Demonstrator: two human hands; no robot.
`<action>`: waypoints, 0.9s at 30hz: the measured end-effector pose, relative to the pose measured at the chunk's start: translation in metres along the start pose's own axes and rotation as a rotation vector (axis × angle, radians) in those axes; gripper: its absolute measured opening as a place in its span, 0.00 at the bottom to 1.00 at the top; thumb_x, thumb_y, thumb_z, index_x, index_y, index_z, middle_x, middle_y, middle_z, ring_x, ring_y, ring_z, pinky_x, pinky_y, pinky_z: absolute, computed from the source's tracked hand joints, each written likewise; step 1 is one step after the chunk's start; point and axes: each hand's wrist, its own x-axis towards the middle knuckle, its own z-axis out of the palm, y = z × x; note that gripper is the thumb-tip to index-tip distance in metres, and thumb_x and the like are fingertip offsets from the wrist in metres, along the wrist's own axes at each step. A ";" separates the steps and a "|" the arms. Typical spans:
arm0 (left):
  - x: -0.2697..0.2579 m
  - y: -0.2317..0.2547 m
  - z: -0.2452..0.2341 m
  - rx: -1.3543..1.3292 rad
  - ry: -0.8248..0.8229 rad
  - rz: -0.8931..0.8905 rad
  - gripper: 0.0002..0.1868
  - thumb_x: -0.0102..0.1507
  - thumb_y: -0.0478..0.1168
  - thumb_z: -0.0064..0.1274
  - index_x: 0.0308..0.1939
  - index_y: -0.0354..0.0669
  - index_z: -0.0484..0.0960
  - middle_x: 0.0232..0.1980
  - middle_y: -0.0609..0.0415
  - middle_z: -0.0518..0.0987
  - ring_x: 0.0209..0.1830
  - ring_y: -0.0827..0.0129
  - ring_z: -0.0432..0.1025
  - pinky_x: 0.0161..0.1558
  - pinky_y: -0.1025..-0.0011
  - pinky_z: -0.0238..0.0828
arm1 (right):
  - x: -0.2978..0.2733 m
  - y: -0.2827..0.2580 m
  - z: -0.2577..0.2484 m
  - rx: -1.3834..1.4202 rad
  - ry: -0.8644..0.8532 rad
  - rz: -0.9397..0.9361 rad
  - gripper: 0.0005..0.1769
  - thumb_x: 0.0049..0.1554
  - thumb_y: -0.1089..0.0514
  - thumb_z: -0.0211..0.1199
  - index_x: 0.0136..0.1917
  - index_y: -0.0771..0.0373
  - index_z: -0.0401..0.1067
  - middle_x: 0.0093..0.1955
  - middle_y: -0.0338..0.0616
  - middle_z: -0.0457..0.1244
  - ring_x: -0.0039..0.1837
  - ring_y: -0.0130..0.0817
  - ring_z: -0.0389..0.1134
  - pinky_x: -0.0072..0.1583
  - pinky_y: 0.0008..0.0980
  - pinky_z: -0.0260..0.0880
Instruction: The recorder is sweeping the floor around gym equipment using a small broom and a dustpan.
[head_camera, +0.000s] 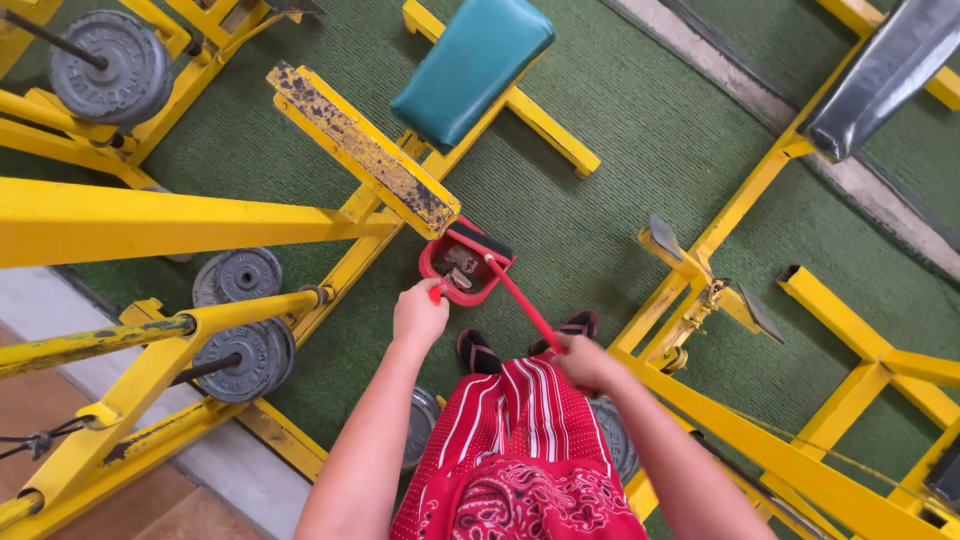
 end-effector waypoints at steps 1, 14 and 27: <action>-0.003 -0.002 -0.004 -0.005 0.007 -0.005 0.20 0.58 0.42 0.57 0.54 0.48 0.85 0.46 0.38 0.83 0.48 0.46 0.78 0.53 0.55 0.75 | 0.002 0.009 -0.022 -0.008 -0.002 -0.005 0.29 0.57 0.55 0.60 0.72 0.55 0.68 0.36 0.46 0.68 0.34 0.34 0.66 0.37 0.38 0.69; -0.003 -0.052 -0.025 -0.008 0.130 -0.126 0.21 0.57 0.43 0.57 0.54 0.46 0.85 0.45 0.36 0.83 0.48 0.45 0.79 0.53 0.55 0.76 | 0.163 -0.028 -0.050 -0.140 0.171 -0.002 0.21 0.55 0.63 0.56 0.62 0.67 0.70 0.37 0.56 0.68 0.35 0.48 0.71 0.37 0.47 0.72; 0.018 -0.049 -0.033 -0.034 0.121 -0.144 0.20 0.57 0.43 0.59 0.53 0.45 0.86 0.45 0.36 0.83 0.49 0.47 0.79 0.54 0.57 0.76 | 0.040 -0.004 -0.058 -0.214 -0.025 -0.073 0.35 0.57 0.53 0.62 0.77 0.50 0.62 0.40 0.43 0.68 0.34 0.35 0.68 0.38 0.36 0.71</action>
